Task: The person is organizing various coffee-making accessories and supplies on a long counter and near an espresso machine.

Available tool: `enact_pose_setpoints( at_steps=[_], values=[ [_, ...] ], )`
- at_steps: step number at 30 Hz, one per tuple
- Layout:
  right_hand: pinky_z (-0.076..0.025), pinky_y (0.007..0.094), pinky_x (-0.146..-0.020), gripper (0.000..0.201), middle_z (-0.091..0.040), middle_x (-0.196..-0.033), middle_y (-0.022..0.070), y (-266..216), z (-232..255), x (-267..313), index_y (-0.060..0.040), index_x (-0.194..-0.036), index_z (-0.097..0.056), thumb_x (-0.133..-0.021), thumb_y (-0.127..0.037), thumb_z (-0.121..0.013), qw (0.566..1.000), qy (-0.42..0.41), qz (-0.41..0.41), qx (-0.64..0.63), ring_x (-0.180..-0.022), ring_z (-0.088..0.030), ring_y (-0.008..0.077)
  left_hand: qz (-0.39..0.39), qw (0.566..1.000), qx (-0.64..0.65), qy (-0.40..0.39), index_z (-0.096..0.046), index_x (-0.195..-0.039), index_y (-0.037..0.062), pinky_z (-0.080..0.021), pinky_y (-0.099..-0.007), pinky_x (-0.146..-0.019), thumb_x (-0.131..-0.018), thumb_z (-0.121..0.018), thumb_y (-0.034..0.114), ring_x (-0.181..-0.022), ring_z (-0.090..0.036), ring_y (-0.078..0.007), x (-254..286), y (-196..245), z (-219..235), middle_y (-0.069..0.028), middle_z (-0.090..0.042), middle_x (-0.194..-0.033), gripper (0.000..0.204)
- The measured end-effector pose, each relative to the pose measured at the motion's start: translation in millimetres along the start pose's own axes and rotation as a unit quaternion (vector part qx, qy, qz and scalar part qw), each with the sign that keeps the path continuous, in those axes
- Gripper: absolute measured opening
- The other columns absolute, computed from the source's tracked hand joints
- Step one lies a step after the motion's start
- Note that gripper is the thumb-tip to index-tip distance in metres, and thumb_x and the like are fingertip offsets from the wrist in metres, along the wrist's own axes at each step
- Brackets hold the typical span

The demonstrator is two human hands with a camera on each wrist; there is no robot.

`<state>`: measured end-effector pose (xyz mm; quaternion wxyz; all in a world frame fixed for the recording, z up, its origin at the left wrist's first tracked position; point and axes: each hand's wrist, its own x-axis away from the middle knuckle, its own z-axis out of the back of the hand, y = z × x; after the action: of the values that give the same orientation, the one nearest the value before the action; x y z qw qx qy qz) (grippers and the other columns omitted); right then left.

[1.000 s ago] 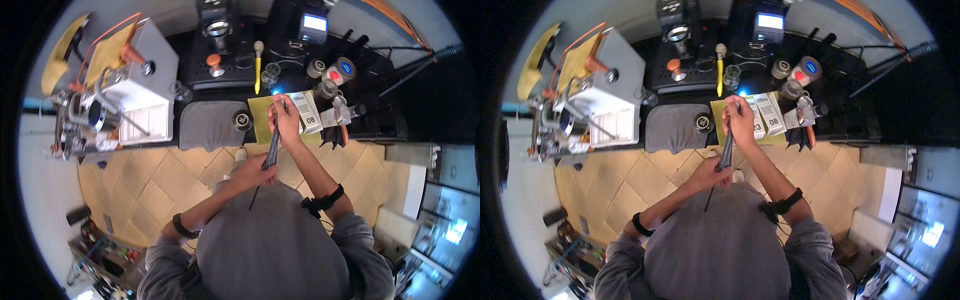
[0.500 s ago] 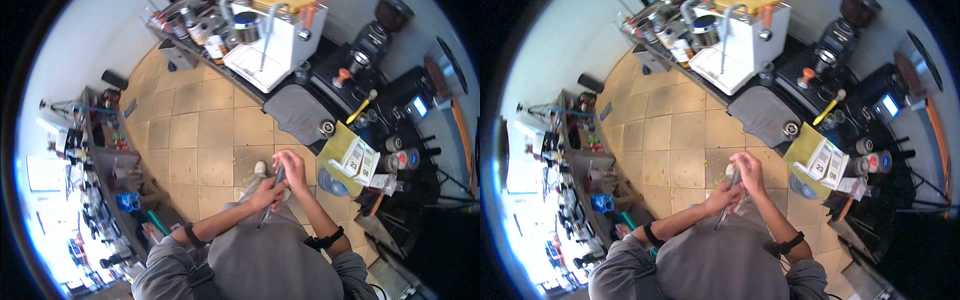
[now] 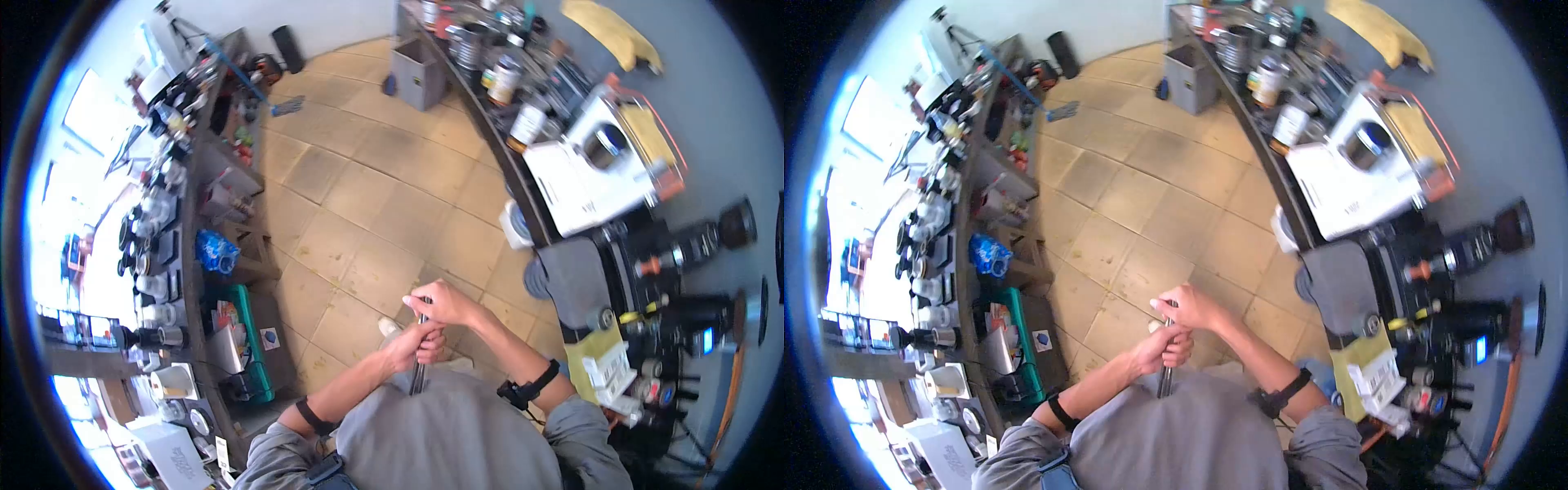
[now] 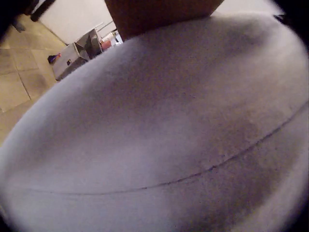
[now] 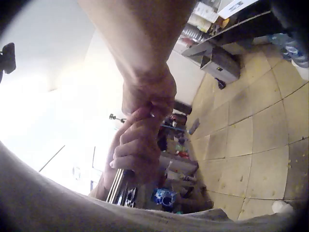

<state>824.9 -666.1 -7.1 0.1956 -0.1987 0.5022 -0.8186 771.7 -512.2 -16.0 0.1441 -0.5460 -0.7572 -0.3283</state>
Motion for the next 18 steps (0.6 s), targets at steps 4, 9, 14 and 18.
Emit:
enact_pose_setpoints(
  at_steps=[4, 9, 14, 18],
  values=[
    [-0.046, 0.0333, -0.055, 0.044, -0.06, -0.058, 0.0068, -27, -22, -99, 0.0003, -0.072, -0.065, -0.095, -0.036, -0.058, 0.997, -0.082, 0.002, 0.001, -0.053, -0.053, 0.0127, 0.016, 0.999, 0.027, -0.008, -0.029, -0.06, 0.0191, -0.02, -0.0222, -0.038, -0.102, -0.049, 0.036, -0.042, -0.025, -0.0045, 51, 63, 51, 0.0071, -0.029, -0.053, 0.05],
    [-0.041, 0.0237, -0.046, 0.03, -0.058, -0.057, -0.0007, -83, -32, -215, -0.0029, -0.077, -0.067, -0.096, -0.026, -0.062, 0.974, -0.179, -0.034, -0.137, -0.05, -0.052, 0.0051, -0.057, 0.998, -0.027, 0.016, -0.033, -0.064, 0.0187, -0.017, -0.0226, -0.036, -0.101, -0.052, 0.033, -0.041, -0.024, -0.0038, 97, 149, 119, 0.0086, -0.029, -0.052, 0.044],
    [-0.042, 0.0254, -0.046, 0.031, -0.064, -0.064, 0.0017, -120, -34, -304, -0.0021, -0.078, -0.066, -0.097, -0.025, -0.059, 0.986, -0.087, 0.002, -0.143, -0.05, -0.053, 0.0072, -0.121, 0.986, -0.08, 0.082, -0.038, -0.065, 0.0178, -0.017, -0.0224, -0.037, -0.098, -0.053, 0.027, -0.041, -0.026, -0.0028, 113, 219, 160, 0.0084, -0.032, -0.053, 0.038],
    [-0.045, 0.0301, -0.052, 0.029, -0.064, -0.065, 0.0065, -107, -44, -361, -0.0003, -0.078, -0.065, -0.096, -0.023, -0.059, 0.984, -0.103, 0.132, -0.065, -0.053, -0.056, 0.0126, -0.19, 0.956, -0.156, 0.161, -0.045, -0.07, 0.014, -0.022, -0.0229, -0.039, -0.094, -0.058, 0.027, -0.043, -0.031, -0.0045, 104, 274, 178, 0.0073, -0.036, -0.055, 0.03]
  ],
)
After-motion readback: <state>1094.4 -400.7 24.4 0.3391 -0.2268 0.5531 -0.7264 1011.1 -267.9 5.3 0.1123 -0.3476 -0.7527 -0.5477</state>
